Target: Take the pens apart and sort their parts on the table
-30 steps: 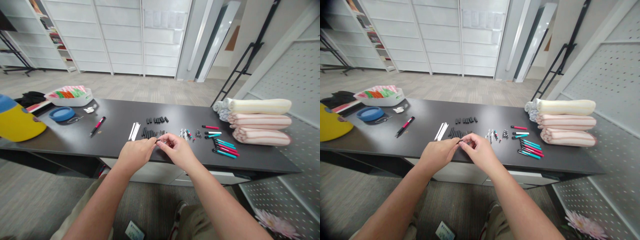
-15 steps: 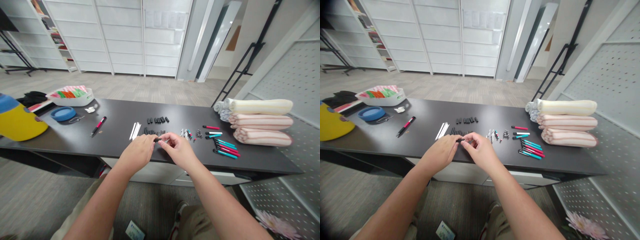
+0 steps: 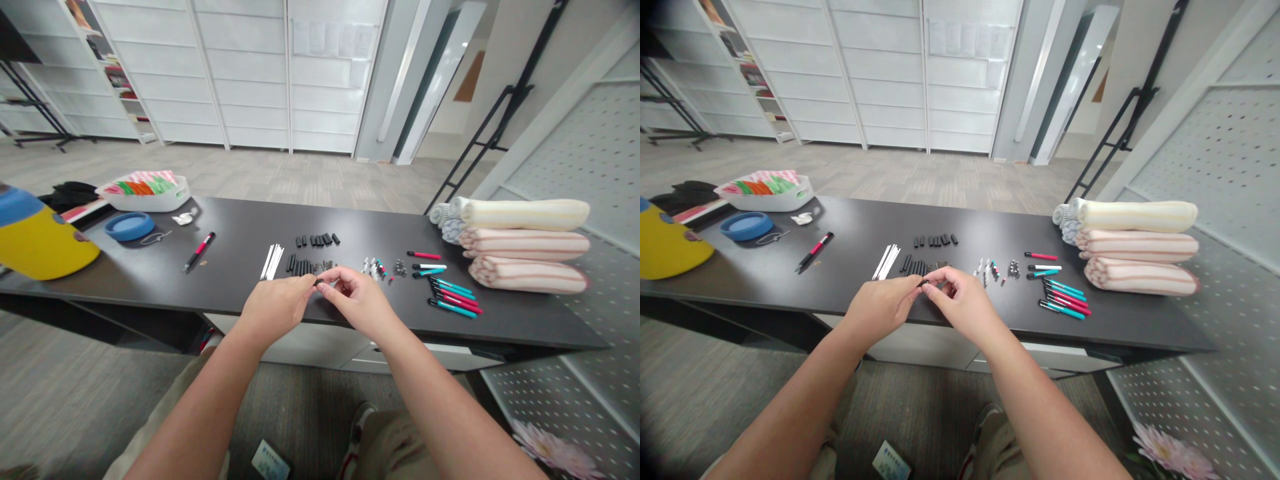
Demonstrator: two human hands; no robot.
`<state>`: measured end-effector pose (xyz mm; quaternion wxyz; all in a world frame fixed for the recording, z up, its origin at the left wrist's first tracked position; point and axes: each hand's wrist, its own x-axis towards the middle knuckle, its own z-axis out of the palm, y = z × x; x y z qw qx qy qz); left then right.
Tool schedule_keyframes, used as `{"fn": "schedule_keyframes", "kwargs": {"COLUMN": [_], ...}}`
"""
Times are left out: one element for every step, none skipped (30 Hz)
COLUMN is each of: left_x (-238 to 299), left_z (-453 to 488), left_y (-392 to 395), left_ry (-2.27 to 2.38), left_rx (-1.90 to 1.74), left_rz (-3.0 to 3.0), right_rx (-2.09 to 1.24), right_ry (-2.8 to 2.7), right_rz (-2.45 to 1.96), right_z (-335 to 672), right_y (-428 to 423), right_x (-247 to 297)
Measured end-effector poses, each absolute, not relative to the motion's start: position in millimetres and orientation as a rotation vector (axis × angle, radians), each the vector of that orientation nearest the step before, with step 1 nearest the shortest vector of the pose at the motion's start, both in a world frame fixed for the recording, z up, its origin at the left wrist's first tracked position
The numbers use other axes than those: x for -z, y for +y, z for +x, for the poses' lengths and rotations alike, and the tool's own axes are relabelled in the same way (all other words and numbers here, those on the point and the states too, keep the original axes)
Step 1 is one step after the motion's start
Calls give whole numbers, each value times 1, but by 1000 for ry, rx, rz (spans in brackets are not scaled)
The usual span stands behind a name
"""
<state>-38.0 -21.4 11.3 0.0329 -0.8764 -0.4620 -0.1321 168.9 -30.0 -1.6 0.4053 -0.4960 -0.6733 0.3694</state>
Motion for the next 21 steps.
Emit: {"fn": "schedule_keyframes", "kwargs": {"left_x": [-11,-11,-11,-10,-10,-10,-9,-8,-7,-5,-4,-2,-1,0,0,1,1,1,2,2,3], "left_z": [-38,-38,-38,-38,-39,-39,-39,-39,-39,-39,-38,-38,-38,-38,-37,-37,-37,-36,-36,-36,-36], "left_y": [-21,-21,-21,-21,-21,-21,-21,-22,-22,-22,-22,-22,-21,-21,-20,-20,-19,-18,-17,-16,-16], "left_ry": [-1426,-1429,-1430,-1429,-1427,-1424,-1423,-1425,-1425,-1423,-1417,-1409,-1395,-1375,-1349,-1318,-1286,-1252,-1222,-1200,-1188], "left_rx": [405,402,401,401,402,403,403,404,407,411,417,427,449,482,519,556,583,595,585,559,533], "left_rz": [-2688,-2681,-2676,-2671,-2668,-2667,-2666,-2664,-2664,-2667,-2677,-2692,-2713,-2737,-2762,-2785,-2804,-2815,-2819,-2813,-2796], "right_rx": [-932,-933,-934,-934,-933,-933,-934,-938,-946,-954,-963,-967,-964,-952,-930,-900,-867,-835,-807,-787,-770], "right_ry": [-1701,-1704,-1706,-1708,-1709,-1709,-1706,-1697,-1684,-1667,-1650,-1633,-1622,-1622,-1634,-1656,-1684,-1711,-1734,-1752,-1762], "right_rz": [-1252,-1250,-1248,-1247,-1246,-1245,-1243,-1238,-1228,-1218,-1210,-1207,-1212,-1224,-1238,-1252,-1262,-1269,-1271,-1269,-1265], "right_z": [169,169,169,169,170,170,170,170,170,169,169,169,168,168,167,166,166,165,165,165,165], "right_y": [-30,-30,-30,-30,-30,-30,-30,-30,-30,-30,-30,-30,-31,-31,-31,-32,-32,-33,-33,-33,-34], "right_x": [1,0,0,-1,-1,-1,-1,-1,0,0,1,1,1,0,0,-1,-2,-3,-4,-5,-6]}}
